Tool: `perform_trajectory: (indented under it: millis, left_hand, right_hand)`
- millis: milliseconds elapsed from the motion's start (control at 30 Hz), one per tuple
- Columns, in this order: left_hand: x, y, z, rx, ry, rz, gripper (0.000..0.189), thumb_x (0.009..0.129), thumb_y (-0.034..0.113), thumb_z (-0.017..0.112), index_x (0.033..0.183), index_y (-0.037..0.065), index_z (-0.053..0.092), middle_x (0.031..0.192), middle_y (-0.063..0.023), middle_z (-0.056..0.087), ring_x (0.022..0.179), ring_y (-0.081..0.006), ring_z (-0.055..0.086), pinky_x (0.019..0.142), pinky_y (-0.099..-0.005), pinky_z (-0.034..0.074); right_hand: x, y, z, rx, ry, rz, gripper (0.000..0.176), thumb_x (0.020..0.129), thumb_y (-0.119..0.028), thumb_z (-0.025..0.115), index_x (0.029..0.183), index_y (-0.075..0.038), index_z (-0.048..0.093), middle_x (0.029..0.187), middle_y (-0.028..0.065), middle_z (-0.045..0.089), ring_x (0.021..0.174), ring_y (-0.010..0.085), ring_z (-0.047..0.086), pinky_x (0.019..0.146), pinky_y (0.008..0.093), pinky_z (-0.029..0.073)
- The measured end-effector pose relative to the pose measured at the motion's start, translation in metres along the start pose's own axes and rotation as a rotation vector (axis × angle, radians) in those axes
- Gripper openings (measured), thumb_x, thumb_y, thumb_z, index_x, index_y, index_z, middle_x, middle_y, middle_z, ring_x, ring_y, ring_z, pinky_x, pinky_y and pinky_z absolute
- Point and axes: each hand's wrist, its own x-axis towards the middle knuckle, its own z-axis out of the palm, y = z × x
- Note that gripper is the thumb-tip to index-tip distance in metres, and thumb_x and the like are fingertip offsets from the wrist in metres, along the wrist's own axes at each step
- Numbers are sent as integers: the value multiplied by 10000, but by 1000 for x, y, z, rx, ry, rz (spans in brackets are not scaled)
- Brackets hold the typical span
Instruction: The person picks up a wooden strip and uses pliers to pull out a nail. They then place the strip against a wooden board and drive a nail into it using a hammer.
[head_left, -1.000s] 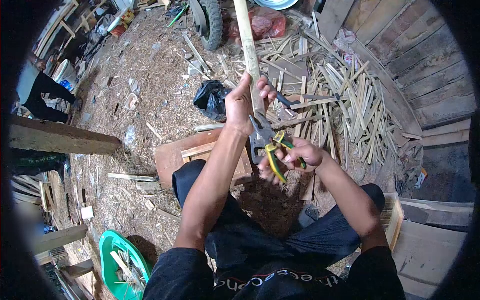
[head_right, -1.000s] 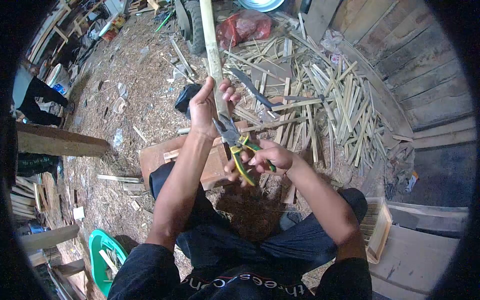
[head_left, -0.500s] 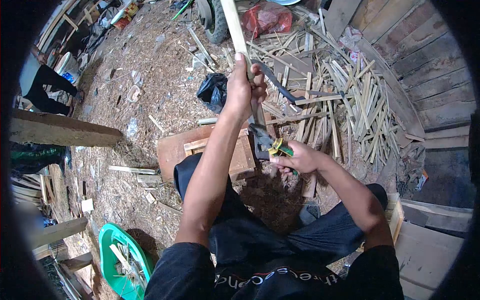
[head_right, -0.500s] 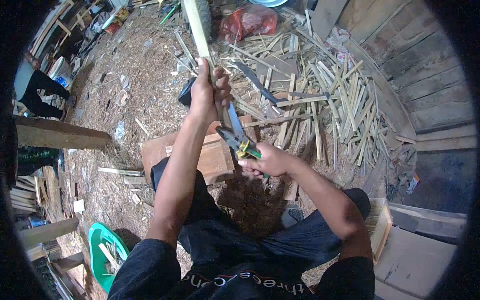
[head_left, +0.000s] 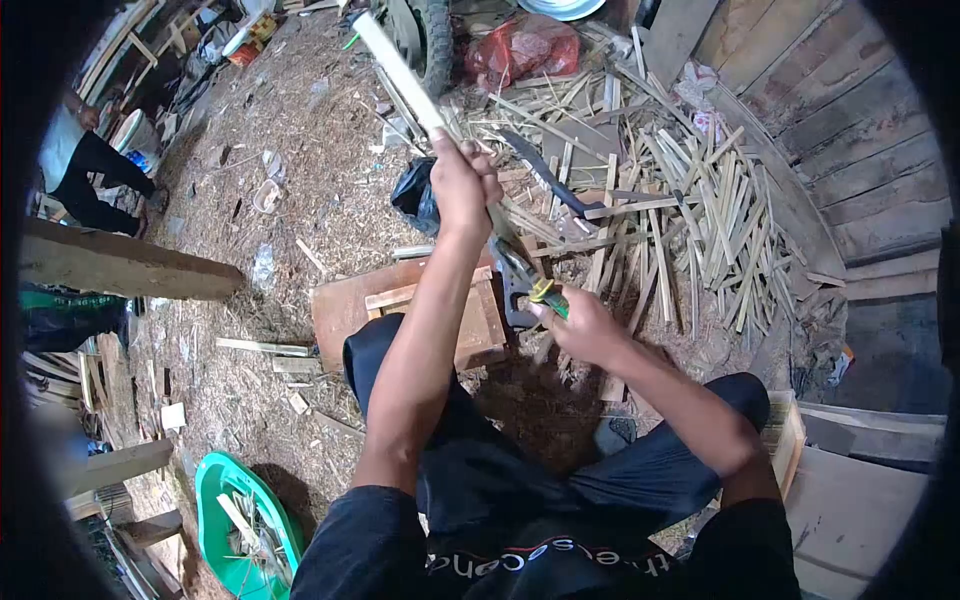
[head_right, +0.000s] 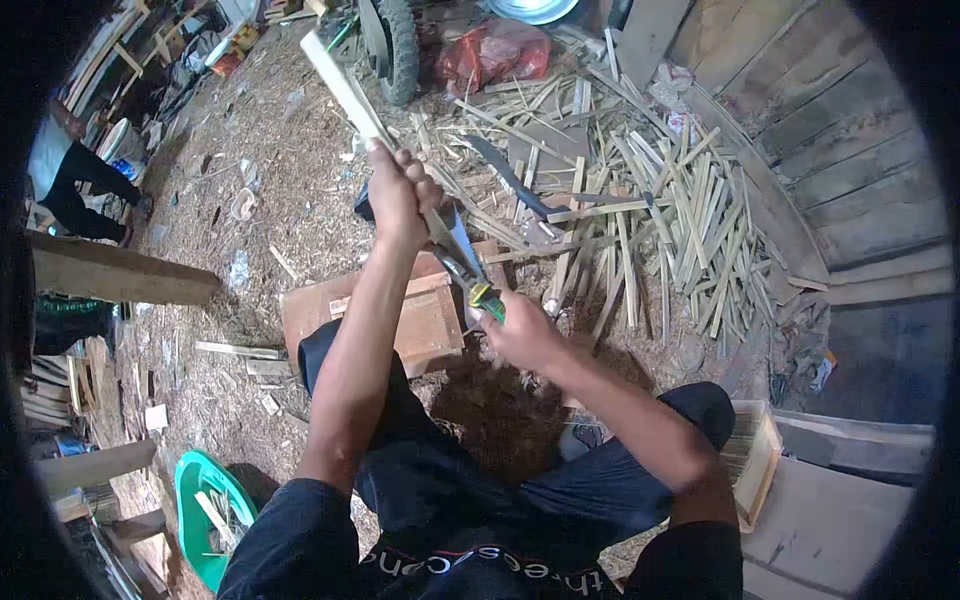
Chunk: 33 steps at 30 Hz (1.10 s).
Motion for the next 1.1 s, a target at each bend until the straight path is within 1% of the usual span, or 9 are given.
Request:
perform_trajectory:
  millis: [100,167,200,300,467,567,633,767,1100]
  left_hand:
    - [-3,16,-9,-472,-275,-67,485,982,555,322,703,162,379,559,46,316,446,-87,285,408,-249,332]
    - [-14,11,8,-543,64,-146,498,977,559,330,692,157,402,574,11,396,519,-136,451,551,-283,454]
    - [-14,8,5,-425,14,-186,491,961,540,419,776,90,489,627,-42,489,719,-202,574,764,-345,485]
    - [-27,6,7,300,-258,-482,540,970,541,397,936,33,575,691,-77,606,701,-186,611,655,-291,489]
    - [-11,-3,-23,1363,-280,439,380,852,384,695,792,9,669,531,-8,569,464,-105,471,456,-301,395]
    - [-18,0,-8,1304,-528,778,456,834,370,702,1127,35,600,1067,-137,636,948,-223,602,796,-361,491]
    - [-28,-17,-2,1224,-705,378,596,846,400,667,1283,32,496,1264,-191,546,1175,-301,525,1020,-406,399]
    - [-39,-62,-5,868,-983,-102,403,981,347,499,1229,34,554,1219,-128,574,1140,-198,520,988,-341,400]
    - [-40,-70,-2,720,-731,-28,304,1012,304,458,875,50,554,679,40,473,573,-40,425,498,-213,335]
  right_hand:
    - [8,-10,-19,262,-15,-33,151,936,-178,553,924,-29,532,702,33,535,591,142,529,565,335,454]
    - [15,-13,-36,734,-13,-15,112,952,-157,530,923,-50,516,711,9,517,577,106,503,520,279,445]
    - [17,-14,-42,787,27,-51,97,963,-149,525,946,-55,506,729,1,515,582,67,488,485,215,424]
    - [17,-20,-72,779,87,4,180,968,-204,548,957,-26,526,740,9,526,590,71,496,497,225,431]
    - [15,-14,-104,670,-104,-48,225,970,-207,551,1045,5,546,757,11,510,605,73,475,509,227,409]
    - [11,-21,-114,656,-228,-7,252,973,-214,541,1075,17,534,768,12,486,621,81,456,539,237,403]
    - [11,-21,-118,663,-326,-9,254,976,-211,536,1086,18,532,765,11,482,614,80,451,537,235,400]
    - [6,-29,-126,733,-377,34,267,976,-206,531,1105,28,531,757,20,478,620,94,459,541,241,399]
    - [2,-19,-164,587,-292,111,425,954,-238,558,1265,43,487,1071,181,644,951,250,663,731,341,552]
